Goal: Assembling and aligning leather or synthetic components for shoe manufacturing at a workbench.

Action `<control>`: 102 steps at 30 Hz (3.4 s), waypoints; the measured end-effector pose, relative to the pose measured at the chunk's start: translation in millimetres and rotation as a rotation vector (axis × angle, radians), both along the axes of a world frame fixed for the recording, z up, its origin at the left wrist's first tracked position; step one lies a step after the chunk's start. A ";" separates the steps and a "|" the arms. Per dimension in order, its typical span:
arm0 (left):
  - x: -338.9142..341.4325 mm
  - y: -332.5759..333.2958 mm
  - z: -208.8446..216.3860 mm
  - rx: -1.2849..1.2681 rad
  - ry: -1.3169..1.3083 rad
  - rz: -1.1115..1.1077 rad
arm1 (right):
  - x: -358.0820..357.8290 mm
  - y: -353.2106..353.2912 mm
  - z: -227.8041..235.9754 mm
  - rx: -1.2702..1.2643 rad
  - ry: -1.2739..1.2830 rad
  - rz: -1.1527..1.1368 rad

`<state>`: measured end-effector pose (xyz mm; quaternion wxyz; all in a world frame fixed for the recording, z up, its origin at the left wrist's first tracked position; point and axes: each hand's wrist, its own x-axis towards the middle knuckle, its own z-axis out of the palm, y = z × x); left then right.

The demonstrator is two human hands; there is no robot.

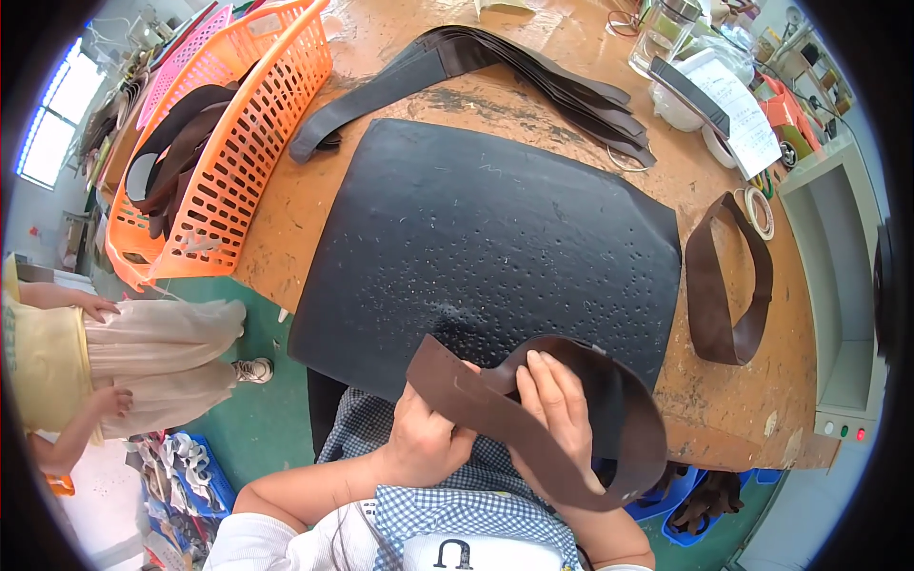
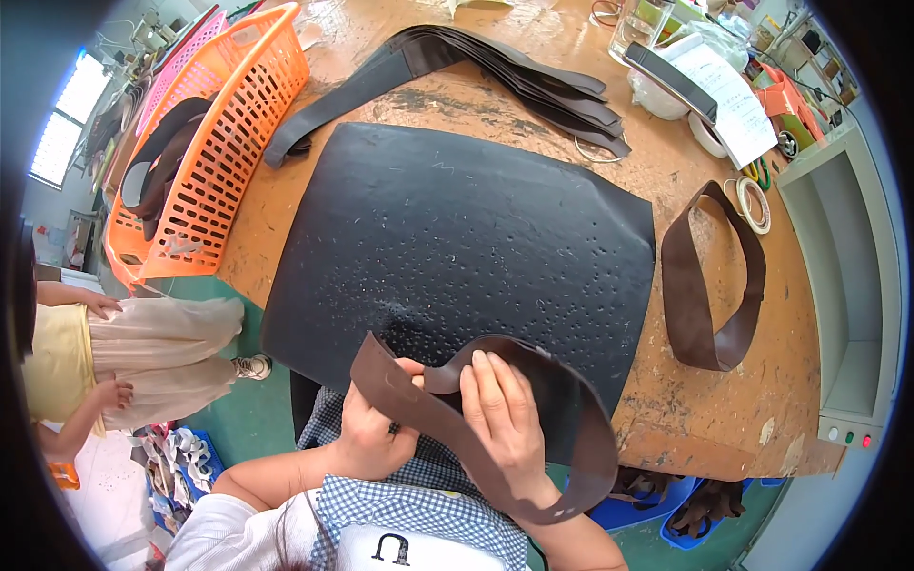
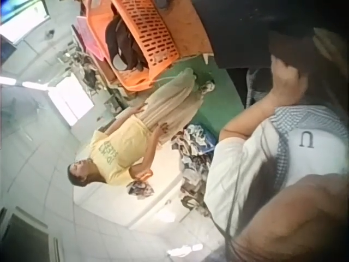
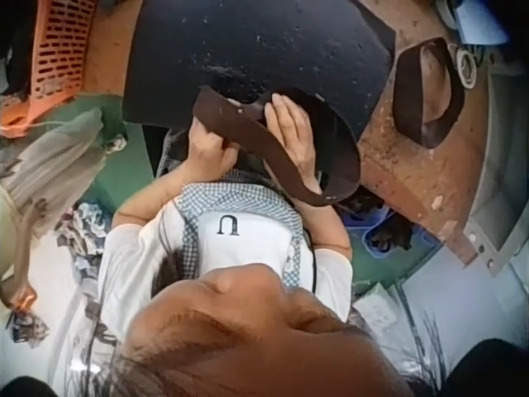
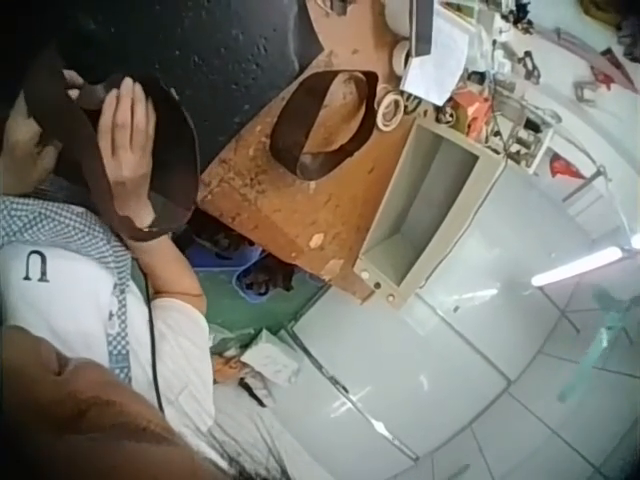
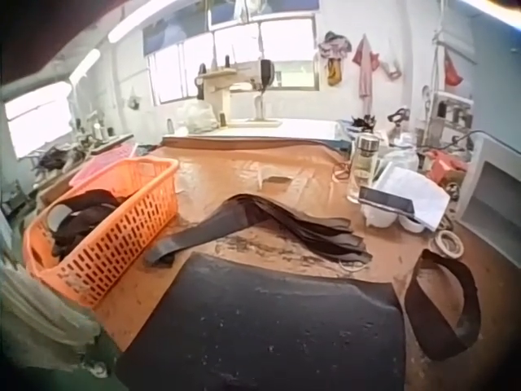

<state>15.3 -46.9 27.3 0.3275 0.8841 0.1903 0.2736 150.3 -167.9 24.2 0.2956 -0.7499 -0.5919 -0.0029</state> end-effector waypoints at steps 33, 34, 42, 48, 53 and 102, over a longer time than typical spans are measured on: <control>8.0 7.8 9.7 0.029 0.108 0.185 | -3.2 -3.3 5.6 -0.165 -0.319 0.099; 8.9 7.5 12.0 -0.004 0.134 0.202 | -4.0 -3.4 4.8 -0.165 -0.315 0.095; 5.2 13.2 17.4 -0.059 0.120 0.189 | -8.0 -0.4 1.3 -0.133 -0.326 0.064; 0.2 20.2 23.2 -0.198 0.131 0.203 | -10.1 5.2 15.1 -0.187 -0.355 0.089; -9.3 43.0 39.7 0.103 0.155 -0.105 | 1.1 16.7 22.5 -0.160 -0.459 0.446; -6.7 24.9 8.0 0.574 -0.062 -0.395 | 5.1 1.6 10.1 0.244 -0.185 0.245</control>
